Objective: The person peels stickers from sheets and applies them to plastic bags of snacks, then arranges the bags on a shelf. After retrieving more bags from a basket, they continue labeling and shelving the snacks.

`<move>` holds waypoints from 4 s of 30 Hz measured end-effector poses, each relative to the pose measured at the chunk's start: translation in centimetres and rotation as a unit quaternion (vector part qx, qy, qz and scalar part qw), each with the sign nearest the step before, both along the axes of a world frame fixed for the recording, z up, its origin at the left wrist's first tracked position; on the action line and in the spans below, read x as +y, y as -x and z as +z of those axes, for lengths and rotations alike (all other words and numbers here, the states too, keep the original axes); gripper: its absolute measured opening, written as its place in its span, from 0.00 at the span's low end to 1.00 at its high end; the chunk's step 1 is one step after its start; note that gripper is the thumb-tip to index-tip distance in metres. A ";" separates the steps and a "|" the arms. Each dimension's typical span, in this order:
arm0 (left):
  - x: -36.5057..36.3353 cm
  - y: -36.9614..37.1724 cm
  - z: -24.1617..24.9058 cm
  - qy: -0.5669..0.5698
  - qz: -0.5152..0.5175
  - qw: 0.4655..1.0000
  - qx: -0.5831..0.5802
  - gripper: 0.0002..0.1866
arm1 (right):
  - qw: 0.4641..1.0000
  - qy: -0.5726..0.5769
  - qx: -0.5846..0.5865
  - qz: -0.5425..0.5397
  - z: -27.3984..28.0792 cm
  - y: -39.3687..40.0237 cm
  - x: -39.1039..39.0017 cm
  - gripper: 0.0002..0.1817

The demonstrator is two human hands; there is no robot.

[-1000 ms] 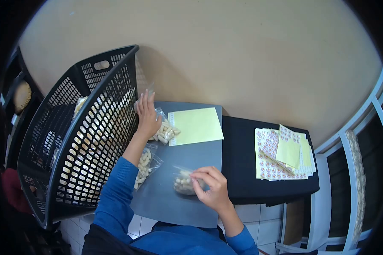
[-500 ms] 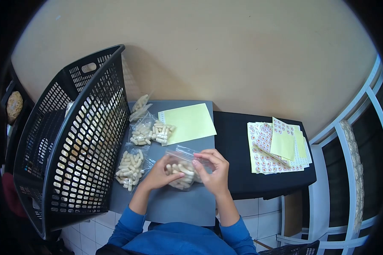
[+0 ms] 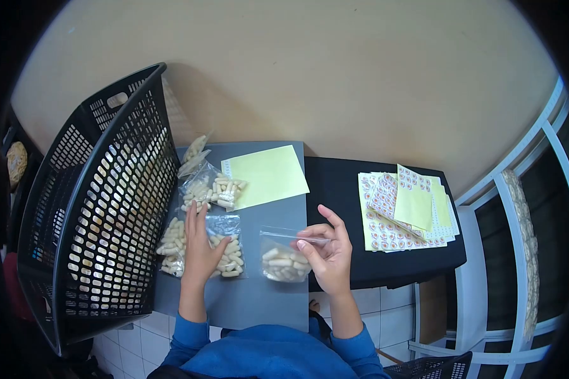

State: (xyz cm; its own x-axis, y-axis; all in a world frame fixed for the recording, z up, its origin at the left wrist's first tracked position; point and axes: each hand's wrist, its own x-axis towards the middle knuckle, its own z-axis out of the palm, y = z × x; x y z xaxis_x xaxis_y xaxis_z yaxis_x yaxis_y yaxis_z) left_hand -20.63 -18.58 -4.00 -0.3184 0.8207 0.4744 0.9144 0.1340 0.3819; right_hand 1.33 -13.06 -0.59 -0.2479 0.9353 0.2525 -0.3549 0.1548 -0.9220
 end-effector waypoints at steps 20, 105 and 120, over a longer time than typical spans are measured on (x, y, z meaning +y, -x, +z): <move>0.1 -8.9 3.3 -0.182 -0.311 0.817 -0.451 0.17 | 0.990 -0.137 -0.027 -0.018 0.6 0.3 -2.3 0.25; -0.3 -10.2 3.6 -0.189 -0.251 0.827 -0.466 0.40 | 0.982 -0.175 0.013 -0.071 -0.7 -0.3 -2.2 0.29; 0.7 -8.3 2.4 -0.232 -0.273 0.821 -0.445 0.34 | 0.982 -0.151 0.055 -0.097 -0.7 -1.0 -0.7 0.21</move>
